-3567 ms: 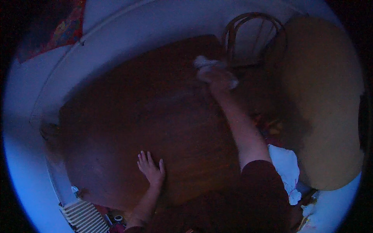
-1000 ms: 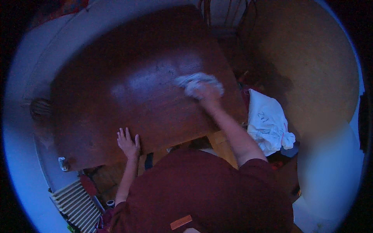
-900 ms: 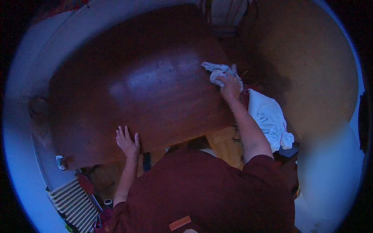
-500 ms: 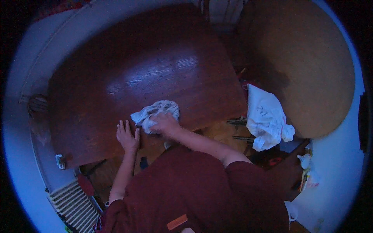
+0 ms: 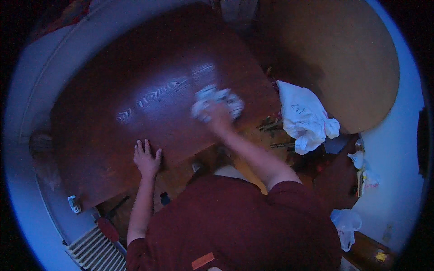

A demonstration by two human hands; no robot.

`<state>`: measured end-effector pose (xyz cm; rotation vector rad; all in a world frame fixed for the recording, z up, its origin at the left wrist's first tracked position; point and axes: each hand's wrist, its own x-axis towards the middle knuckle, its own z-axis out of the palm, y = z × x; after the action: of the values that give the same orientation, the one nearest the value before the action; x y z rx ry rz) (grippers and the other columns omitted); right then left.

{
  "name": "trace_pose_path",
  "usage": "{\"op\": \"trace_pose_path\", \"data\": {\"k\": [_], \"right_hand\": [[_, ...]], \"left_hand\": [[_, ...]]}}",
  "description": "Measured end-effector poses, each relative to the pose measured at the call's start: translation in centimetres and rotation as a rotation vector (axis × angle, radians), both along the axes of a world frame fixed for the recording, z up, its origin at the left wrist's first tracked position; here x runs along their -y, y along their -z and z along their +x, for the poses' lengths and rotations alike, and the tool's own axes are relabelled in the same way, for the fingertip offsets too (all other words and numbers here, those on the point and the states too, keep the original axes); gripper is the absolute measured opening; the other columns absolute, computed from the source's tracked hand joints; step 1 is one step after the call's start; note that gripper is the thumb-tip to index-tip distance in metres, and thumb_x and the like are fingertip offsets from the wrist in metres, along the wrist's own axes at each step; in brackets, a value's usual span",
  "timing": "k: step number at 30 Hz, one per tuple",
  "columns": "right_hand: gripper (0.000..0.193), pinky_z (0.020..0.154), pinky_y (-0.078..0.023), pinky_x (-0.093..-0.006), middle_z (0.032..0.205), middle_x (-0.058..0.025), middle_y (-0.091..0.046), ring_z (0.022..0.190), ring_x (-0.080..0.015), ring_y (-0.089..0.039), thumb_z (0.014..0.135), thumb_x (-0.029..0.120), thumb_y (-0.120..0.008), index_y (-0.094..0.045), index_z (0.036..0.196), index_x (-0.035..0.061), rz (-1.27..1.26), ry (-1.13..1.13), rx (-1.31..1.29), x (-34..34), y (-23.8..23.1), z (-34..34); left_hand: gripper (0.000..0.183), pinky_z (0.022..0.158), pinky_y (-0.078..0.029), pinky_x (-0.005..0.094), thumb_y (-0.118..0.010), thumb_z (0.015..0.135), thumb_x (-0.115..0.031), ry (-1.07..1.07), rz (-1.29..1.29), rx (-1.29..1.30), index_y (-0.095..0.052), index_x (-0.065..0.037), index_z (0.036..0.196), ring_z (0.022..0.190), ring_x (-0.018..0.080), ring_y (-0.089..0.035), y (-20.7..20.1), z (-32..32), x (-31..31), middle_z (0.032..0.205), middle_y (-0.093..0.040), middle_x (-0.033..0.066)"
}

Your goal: The person wipes a wooden table surface with a white cloth, moving the cloth in circular and back-and-forth motions across the tabletop. The person occasionally shifts position to reach different areas of the table while maintaining contact with the cloth.

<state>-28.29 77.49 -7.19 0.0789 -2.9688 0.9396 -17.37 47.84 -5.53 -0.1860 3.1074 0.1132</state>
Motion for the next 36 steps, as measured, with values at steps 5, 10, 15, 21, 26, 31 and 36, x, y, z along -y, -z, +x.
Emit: {"op": "trace_pose_path", "data": {"k": [5, 10, 15, 21, 26, 31, 36], "right_hand": [[0.030, 0.096, -0.036, -0.0483, 0.121, 0.0000, -0.057, 0.114, -0.0260, -0.051, 0.075, 0.029, -0.060, -0.065, 0.104, 0.0367, 0.031, -0.727, -0.119, 8.6, 1.9, 7.5], [0.018, 0.088, -0.044, -0.0456, 0.108, -0.0071, -0.062, 0.102, -0.0301, -0.057, 0.083, 0.026, -0.061, -0.068, 0.100, 0.0244, 0.006, -0.149, 0.203, -2.6, 1.3, 1.7], [0.037, 0.091, -0.042, -0.0439, 0.123, -0.0004, -0.055, 0.109, -0.0275, -0.050, 0.071, 0.010, -0.063, -0.068, 0.100, 0.0327, 0.281, 0.171, -0.212, -20.5, -1.1, -0.8], [0.029, 0.085, -0.042, -0.0455, 0.117, -0.0047, -0.057, 0.100, -0.0288, -0.054, 0.073, 0.015, -0.063, -0.068, 0.099, 0.0285, 0.002, -0.146, -0.247, -9.2, 3.4, 3.9], [0.020, 0.088, -0.039, -0.0493, 0.114, -0.0061, -0.057, 0.105, -0.0293, -0.050, 0.078, 0.021, -0.056, -0.067, 0.094, 0.0252, -0.163, -0.601, -0.446, -3.9, 2.6, 9.3], [0.023, 0.084, -0.044, -0.0445, 0.106, -0.0087, -0.061, 0.103, -0.0298, -0.055, 0.074, 0.015, -0.063, -0.068, 0.095, 0.0234, -0.010, -0.196, -0.429, -15.6, 0.9, 3.6], [0.043, 0.092, -0.039, -0.0479, 0.124, -0.0013, -0.051, 0.115, -0.0293, -0.045, 0.067, 0.006, -0.067, -0.065, 0.103, 0.0288, 0.215, 0.136, -0.229, -23.9, -0.8, 1.1]], "left_hand": [[0.067, 0.105, -0.030, 0.0481, -0.063, 0.081, -0.040, 0.046, 0.042, 0.106, -0.041, -0.009, 0.137, 0.129, 0.0410, -0.034, -0.2, -1.0, 0.8, 0.144, -0.032, 0.0214], [0.075, 0.106, -0.029, 0.0478, -0.068, 0.077, -0.041, -0.005, 0.120, 0.188, -0.039, -0.009, 0.138, 0.132, 0.0398, -0.031, -2.3, 1.6, -1.1, 0.146, -0.029, 0.0219], [0.085, 0.106, -0.028, 0.0486, -0.070, 0.075, -0.047, 0.067, 0.046, 0.177, -0.033, -0.009, 0.142, 0.134, 0.0419, -0.026, -2.1, 4.4, -4.3, 0.148, -0.023, 0.0229], [0.089, 0.107, -0.029, 0.0488, -0.073, 0.072, -0.044, 0.087, -0.043, 0.206, -0.030, -0.008, 0.143, 0.133, 0.0439, -0.026, -2.0, 4.1, -5.1, 0.147, -0.023, 0.0242], [0.089, 0.106, -0.031, 0.0474, -0.074, 0.072, -0.041, 0.052, -0.082, 0.246, -0.031, -0.008, 0.142, 0.132, 0.0444, -0.029, -1.6, 3.2, -5.3, 0.147, -0.024, 0.0246], [0.086, 0.105, -0.032, 0.0475, -0.073, 0.073, -0.040, 0.028, -0.087, 0.209, -0.032, -0.008, 0.141, 0.131, 0.0435, -0.031, -1.6, 4.7, -4.9, 0.146, -0.025, 0.0244], [0.082, 0.105, -0.031, 0.0482, -0.072, 0.074, -0.041, 0.045, -0.068, 0.161, -0.036, -0.010, 0.140, 0.131, 0.0411, -0.032, -1.5, 4.0, -5.8, 0.146, -0.028, 0.0215]]}}
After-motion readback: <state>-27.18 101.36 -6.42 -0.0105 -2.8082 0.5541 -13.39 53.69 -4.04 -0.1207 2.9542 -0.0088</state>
